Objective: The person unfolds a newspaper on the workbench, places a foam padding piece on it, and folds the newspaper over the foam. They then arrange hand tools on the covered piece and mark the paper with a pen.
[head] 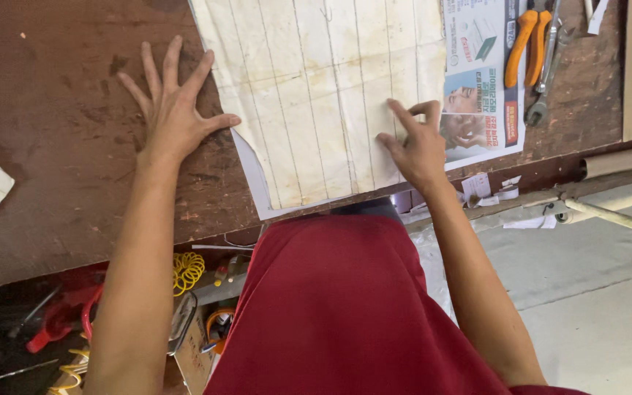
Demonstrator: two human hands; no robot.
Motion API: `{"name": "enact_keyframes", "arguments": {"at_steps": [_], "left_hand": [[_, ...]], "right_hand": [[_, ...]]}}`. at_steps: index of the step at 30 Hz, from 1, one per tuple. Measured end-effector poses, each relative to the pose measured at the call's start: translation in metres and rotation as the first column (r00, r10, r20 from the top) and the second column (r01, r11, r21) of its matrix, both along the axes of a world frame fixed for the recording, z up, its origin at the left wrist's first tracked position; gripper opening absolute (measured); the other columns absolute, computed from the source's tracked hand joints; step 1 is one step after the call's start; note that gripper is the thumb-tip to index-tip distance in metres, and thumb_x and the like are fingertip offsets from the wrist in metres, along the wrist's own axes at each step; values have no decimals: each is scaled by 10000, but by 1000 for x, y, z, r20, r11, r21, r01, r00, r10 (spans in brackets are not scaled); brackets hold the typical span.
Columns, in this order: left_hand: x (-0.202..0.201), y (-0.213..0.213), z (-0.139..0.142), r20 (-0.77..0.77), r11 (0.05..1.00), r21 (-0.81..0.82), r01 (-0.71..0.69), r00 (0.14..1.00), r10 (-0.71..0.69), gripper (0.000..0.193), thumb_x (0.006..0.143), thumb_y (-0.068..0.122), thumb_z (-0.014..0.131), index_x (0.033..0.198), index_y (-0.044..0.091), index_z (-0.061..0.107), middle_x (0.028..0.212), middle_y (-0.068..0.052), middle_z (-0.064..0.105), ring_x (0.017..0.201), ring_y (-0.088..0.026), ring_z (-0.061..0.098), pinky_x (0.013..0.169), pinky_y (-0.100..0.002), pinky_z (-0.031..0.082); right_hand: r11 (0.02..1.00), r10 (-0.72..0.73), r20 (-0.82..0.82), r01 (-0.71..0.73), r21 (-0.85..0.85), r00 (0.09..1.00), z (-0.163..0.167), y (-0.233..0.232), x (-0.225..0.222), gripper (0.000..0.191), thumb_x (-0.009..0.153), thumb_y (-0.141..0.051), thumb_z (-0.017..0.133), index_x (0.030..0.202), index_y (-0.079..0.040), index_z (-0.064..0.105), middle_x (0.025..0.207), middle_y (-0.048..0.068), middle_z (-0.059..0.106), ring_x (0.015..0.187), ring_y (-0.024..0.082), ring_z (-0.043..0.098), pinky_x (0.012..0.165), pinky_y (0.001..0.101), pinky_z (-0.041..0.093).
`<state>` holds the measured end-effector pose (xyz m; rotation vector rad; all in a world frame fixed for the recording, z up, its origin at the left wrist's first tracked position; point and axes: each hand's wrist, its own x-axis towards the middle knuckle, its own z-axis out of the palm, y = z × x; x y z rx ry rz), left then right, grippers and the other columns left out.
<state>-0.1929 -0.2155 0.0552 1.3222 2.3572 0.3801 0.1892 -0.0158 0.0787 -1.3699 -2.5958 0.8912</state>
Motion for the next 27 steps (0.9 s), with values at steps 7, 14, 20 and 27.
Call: {"name": "enact_keyframes", "arguments": {"at_steps": [7, 14, 20, 27], "left_hand": [[7, -2, -2, -13, 999, -31, -14, 1000, 14, 1210, 553, 735, 841, 1624, 320, 462, 1768, -76, 142, 1584, -427, -70, 1160, -809, -123], [9, 0, 3, -26, 999, -44, -13, 1000, 12, 1220, 536, 731, 834, 1621, 332, 446, 1758, -64, 153, 1585, -417, -54, 1170, -805, -102], [13, -1, 6, -24, 997, -70, -16, 1000, 14, 1238, 518, 757, 823, 1609, 311, 444, 1750, -63, 150, 1581, -412, -48, 1170, -801, -92], [15, 0, 11, -8, 995, -93, -29, 1000, 28, 1246, 504, 722, 841, 1606, 303, 438, 1748, -63, 147, 1580, -409, -49, 1172, -795, -83]], "right_hand": [[945, -320, -101, 325, 34, 942, -13, 32, 52, 529, 882, -160, 868, 1331, -14, 629, 994, 134, 682, 860, 287, 686, 789, 405, 548], [889, -450, -182, 419, -182, 874, -16, 31, 34, 475, 833, -28, 785, 1278, -10, 621, 836, 91, 686, 704, 164, 676, 619, 317, 538], [874, -466, -272, 389, -292, 842, -16, 33, 38, 453, 857, -5, 770, 1286, -14, 625, 806, 42, 687, 639, 101, 636, 552, 271, 500], [906, -409, -330, 336, -256, 851, -24, 31, 47, 445, 873, 1, 779, 1292, -14, 631, 828, 22, 669, 687, 80, 604, 600, 246, 493]]}}
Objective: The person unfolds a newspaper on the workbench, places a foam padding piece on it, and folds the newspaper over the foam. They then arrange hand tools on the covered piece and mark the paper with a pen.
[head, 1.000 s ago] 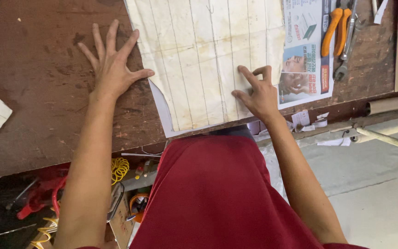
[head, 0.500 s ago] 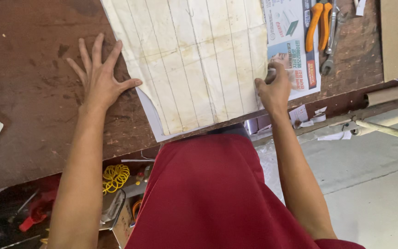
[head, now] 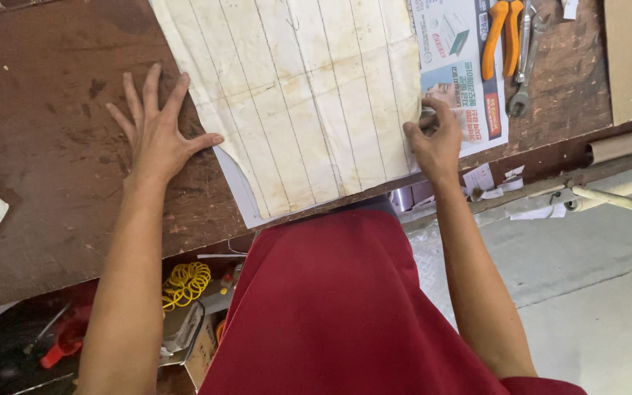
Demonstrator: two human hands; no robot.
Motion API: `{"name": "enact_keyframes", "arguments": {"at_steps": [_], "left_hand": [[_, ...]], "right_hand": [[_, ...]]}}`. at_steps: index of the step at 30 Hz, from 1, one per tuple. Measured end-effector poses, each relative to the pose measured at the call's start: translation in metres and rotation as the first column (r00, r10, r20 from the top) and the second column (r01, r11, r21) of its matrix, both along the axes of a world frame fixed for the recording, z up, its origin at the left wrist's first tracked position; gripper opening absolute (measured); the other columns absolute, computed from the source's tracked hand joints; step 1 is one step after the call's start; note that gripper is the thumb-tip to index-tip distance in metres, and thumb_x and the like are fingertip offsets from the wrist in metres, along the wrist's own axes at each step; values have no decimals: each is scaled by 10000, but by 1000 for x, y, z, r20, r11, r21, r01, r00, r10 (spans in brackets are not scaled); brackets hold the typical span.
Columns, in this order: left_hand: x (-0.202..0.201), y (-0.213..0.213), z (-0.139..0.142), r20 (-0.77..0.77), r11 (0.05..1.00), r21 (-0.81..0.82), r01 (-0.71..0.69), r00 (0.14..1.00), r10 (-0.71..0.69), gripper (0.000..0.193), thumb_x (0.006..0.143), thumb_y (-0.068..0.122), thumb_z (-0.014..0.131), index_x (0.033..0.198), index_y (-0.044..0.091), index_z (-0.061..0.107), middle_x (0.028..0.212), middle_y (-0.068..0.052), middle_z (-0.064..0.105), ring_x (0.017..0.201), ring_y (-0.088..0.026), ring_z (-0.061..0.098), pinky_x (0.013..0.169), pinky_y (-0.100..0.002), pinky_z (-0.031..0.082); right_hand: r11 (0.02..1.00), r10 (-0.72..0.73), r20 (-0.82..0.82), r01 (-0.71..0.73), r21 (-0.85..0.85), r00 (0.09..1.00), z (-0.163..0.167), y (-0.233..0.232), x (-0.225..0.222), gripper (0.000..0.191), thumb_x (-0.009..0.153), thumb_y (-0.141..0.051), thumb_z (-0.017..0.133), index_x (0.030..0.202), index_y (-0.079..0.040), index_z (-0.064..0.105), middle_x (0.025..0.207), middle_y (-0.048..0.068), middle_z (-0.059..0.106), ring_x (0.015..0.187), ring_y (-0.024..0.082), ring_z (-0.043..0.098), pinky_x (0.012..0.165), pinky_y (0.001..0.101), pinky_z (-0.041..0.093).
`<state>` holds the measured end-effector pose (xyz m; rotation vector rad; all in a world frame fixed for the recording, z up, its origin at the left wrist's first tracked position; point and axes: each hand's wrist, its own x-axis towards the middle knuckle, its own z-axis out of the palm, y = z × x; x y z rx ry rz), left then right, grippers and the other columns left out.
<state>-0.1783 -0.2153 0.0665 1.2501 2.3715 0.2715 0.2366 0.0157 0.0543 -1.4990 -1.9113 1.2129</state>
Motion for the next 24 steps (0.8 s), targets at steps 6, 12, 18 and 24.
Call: {"name": "enact_keyframes", "arguments": {"at_steps": [6, 12, 18, 24], "left_hand": [[1, 3, 0, -19, 1000, -13, 3, 1000, -3, 1255, 498, 712, 849, 1607, 305, 425, 1748, -67, 135, 1585, -399, -43, 1175, -782, -87], [-4, 3, 2, -30, 999, -36, 6, 1000, -7, 1261, 508, 730, 852, 1606, 318, 391, 1733, -71, 103, 1567, -389, -56, 1154, -781, -105], [-7, 7, 4, 1, 1000, -23, -12, 1000, 12, 1241, 500, 693, 869, 1591, 329, 402, 1724, -53, 108, 1562, -396, -76, 1150, -798, -99], [-8, 2, 0, 5, 1000, -10, -6, 1000, 6, 1228, 518, 680, 875, 1588, 306, 403, 1715, -70, 116, 1552, -406, -74, 1138, -813, -96]], "right_hand": [[982, 16, 76, -30, 187, 997, 11, -7, -7, 570, 868, -5, 830, 1386, -25, 592, 1057, 104, 582, 852, 143, 590, 717, 286, 530], [924, 336, 259, -370, 93, 905, 36, -56, -54, 810, 780, -188, 884, 1506, -198, 525, 1117, 125, 540, 842, 248, 604, 729, 395, 546], [886, 438, 464, -458, -76, 770, 50, -71, -82, 794, 745, -362, 870, 1465, -321, 538, 1181, 122, 526, 781, 265, 686, 713, 438, 572], [894, 423, 427, -444, -53, 800, 53, -71, -77, 765, 765, -352, 866, 1464, -284, 563, 1173, 124, 528, 766, 250, 681, 721, 426, 575]]}}
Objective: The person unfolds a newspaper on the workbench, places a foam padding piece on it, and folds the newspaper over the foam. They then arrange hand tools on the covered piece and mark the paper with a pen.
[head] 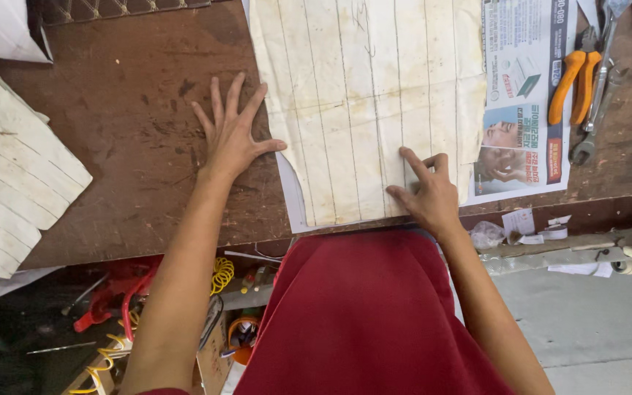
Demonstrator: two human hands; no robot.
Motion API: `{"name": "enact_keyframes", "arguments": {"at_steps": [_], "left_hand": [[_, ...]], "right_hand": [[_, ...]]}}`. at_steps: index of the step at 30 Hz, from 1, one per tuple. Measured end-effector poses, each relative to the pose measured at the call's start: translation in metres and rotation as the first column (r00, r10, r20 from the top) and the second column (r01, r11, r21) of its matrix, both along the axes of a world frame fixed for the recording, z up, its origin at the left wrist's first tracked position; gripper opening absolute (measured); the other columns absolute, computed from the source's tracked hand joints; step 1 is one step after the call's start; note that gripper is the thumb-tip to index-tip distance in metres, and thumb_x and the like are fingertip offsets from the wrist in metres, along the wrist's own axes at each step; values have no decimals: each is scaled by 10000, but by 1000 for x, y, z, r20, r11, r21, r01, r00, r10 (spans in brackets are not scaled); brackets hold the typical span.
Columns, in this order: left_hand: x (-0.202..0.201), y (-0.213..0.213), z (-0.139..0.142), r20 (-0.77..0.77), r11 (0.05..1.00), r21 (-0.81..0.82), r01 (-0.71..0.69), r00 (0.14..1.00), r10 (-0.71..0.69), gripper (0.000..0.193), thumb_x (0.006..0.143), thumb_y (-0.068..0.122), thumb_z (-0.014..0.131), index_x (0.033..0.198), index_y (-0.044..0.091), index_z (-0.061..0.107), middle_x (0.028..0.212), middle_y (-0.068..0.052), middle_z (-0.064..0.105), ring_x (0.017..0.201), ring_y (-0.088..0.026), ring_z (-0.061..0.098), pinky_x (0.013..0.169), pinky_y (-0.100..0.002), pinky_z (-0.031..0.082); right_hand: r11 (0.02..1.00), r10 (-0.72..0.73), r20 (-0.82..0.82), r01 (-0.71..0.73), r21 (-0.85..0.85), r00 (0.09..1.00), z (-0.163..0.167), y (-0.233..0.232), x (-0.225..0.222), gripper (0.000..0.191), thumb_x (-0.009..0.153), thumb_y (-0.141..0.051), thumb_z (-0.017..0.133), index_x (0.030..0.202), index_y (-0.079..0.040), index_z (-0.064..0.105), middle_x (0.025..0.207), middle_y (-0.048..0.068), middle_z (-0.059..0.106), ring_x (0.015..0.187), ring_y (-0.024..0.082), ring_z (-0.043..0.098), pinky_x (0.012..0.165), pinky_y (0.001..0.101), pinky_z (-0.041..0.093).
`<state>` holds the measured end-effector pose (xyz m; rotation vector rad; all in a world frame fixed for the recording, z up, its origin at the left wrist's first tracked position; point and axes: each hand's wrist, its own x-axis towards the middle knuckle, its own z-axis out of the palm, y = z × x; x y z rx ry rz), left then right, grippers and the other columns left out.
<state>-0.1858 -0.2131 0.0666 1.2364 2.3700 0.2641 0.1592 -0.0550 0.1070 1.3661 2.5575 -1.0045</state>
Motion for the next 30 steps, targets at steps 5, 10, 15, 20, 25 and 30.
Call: {"name": "enact_keyframes", "arguments": {"at_steps": [5, 10, 15, 20, 25, 30], "left_hand": [[1, -1, -2, -13, 999, 35, 3, 1000, -3, 1228, 513, 674, 877, 1592, 309, 419, 1723, -70, 128, 1560, -403, -62, 1146, -814, -96], [2, 0, 0, 3, 1000, 30, 0, 1000, 0, 1230, 514, 669, 898, 1588, 303, 424, 1715, -72, 120, 1550, -414, -70, 1135, -820, -94], [0, 4, -3, 39, 1000, 8, -18, 999, 18, 1224, 492, 641, 900, 1558, 259, 436, 1715, -46, 117, 1545, -411, -84, 1128, -817, -88], [-12, 6, -8, -23, 992, 104, 69, 997, -67, 852, 776, 564, 849, 1515, 268, 545, 1751, 12, 171, 1577, -365, -63, 1156, -797, -105], [-29, 15, -4, 2, 992, 72, 108, 994, -108, 794, 737, 512, 846, 1444, 278, 569, 1746, 80, 229, 1606, -292, -25, 1220, -728, -102], [-43, 32, 2, 23, 992, -4, 127, 992, -127, 1209, 544, 609, 876, 1592, 307, 356, 1695, 68, 198, 1559, -294, -14, 1170, -741, -101]], "right_hand": [[999, -44, -63, 43, -12, 997, 2, 1, 0, 731, 787, -321, 842, 1467, -250, 583, 1168, 126, 534, 730, 252, 658, 722, 420, 579], [993, 114, -150, -115, 3, 982, 0, -1, -8, 721, 808, -337, 844, 1467, -238, 569, 1167, 152, 527, 799, 270, 654, 738, 432, 569], [988, 150, -7, -149, 40, 989, -1, -2, -11, 684, 798, -358, 832, 1438, -354, 590, 1092, 128, 549, 809, 296, 637, 711, 443, 554], [988, 152, 29, -153, 14, 988, -2, 0, -10, 686, 808, -372, 823, 1450, -369, 579, 1021, 109, 553, 776, 278, 621, 693, 437, 545], [986, 161, 16, -162, 39, 987, 0, -1, -11, 685, 812, -370, 817, 1454, -361, 578, 1024, 104, 549, 768, 267, 611, 671, 430, 536], [988, 153, 42, -154, 11, 987, 2, -2, -13, 683, 819, -377, 810, 1458, -356, 572, 1005, 98, 547, 756, 259, 608, 674, 427, 534]]}}
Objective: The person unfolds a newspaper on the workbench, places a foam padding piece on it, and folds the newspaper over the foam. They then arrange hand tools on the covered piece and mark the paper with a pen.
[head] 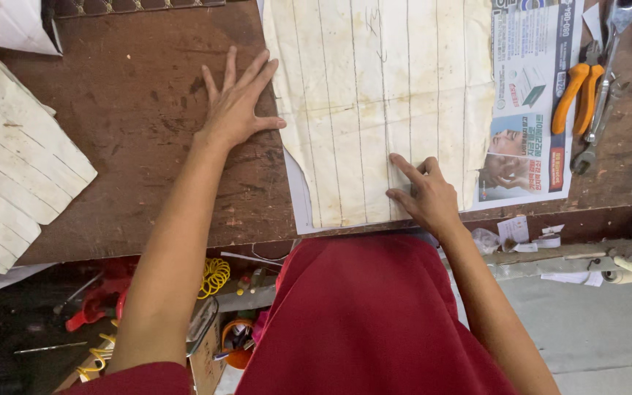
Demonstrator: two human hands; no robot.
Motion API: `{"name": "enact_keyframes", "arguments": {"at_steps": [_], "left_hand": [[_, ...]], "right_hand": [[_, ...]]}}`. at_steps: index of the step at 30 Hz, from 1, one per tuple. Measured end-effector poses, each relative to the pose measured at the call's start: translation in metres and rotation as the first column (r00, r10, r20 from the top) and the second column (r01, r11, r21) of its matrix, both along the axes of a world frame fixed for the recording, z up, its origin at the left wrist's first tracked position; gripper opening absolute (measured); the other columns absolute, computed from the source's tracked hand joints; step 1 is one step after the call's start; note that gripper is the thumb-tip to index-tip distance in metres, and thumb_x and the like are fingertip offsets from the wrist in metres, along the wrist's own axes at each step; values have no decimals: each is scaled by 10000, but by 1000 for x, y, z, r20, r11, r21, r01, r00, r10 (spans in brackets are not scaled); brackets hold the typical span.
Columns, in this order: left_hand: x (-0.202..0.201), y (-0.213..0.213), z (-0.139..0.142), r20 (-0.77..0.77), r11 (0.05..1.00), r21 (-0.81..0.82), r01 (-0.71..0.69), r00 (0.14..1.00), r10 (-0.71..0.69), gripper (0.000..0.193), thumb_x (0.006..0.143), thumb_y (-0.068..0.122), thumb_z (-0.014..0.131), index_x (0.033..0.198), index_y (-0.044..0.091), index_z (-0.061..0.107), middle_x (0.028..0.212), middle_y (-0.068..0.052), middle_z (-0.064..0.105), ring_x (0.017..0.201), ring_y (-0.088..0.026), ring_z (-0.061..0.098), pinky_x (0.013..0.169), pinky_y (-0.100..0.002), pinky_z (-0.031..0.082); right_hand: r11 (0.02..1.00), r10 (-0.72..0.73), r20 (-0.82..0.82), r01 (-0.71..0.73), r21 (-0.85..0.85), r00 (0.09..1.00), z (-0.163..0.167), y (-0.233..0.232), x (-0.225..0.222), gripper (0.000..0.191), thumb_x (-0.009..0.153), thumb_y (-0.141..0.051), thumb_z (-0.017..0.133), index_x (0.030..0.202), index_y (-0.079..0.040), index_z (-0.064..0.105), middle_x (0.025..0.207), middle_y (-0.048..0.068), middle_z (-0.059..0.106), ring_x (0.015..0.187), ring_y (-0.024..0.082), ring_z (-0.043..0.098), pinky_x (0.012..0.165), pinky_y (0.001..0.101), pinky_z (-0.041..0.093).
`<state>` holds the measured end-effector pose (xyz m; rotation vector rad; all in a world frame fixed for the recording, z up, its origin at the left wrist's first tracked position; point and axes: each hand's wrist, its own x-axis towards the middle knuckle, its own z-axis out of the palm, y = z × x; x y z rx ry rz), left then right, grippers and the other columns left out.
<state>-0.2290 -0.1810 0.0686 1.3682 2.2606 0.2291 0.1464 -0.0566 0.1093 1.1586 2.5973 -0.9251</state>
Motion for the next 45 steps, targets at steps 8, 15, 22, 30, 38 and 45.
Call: {"name": "enact_keyframes", "arguments": {"at_steps": [8, 15, 22, 30, 38, 45], "left_hand": [[-9, -1, -2, -59, 998, 22, 53, 997, -51, 1309, 468, 714, 855, 1602, 309, 340, 1716, 44, 189, 1563, -338, -25, 1165, -761, -75], [-11, 0, -3, -82, 998, 9, 67, 994, -66, 1335, 464, 739, 838, 1621, 305, 330, 1717, 87, 207, 1583, -324, -7, 1184, -771, -61], [-10, 1, -5, -86, 997, -36, 68, 994, -71, 1348, 456, 746, 837, 1617, 303, 314, 1715, 66, 178, 1566, -332, -18, 1175, -770, -34], [-7, 4, 2, -89, 996, -50, 68, 993, -73, 1359, 450, 727, 856, 1617, 296, 308, 1713, 67, 176, 1564, -330, -24, 1179, -765, -20], [-7, -2, 5, -57, 996, -11, 84, 995, -84, 1283, 548, 654, 880, 1632, 248, 326, 1730, 30, 180, 1574, -373, -13, 1170, -792, -2], [-2, 2, 4, -74, 997, -37, 60, 995, -63, 1296, 524, 647, 881, 1631, 264, 328, 1735, 37, 181, 1577, -357, -10, 1177, -791, 20]], "right_hand": [[999, 14, -52, -12, 35, 999, -3, -4, 7, 640, 825, -378, 794, 1435, -343, 602, 971, 91, 542, 751, 257, 591, 674, 421, 526], [998, 44, -43, -42, 42, 998, -2, -10, 16, 612, 835, -374, 784, 1422, -347, 615, 928, 86, 532, 734, 254, 578, 658, 419, 516], [998, 46, -70, -43, 43, 996, -7, -16, 26, 562, 859, -363, 774, 1404, -336, 638, 903, 90, 526, 707, 262, 567, 641, 421, 509], [995, 87, -58, -84, 53, 994, -8, -17, 33, 589, 847, -338, 785, 1414, -348, 625, 902, 89, 536, 729, 269, 589, 656, 425, 508], [994, 106, -49, -105, 29, 993, -9, -16, 37, 638, 830, -335, 794, 1436, -345, 597, 918, 91, 523, 751, 278, 582, 671, 428, 508], [993, 112, -33, -111, 38, 993, -9, -17, 37, 650, 833, -345, 801, 1447, -354, 586, 921, 96, 506, 738, 278, 577, 670, 431, 507]]}}
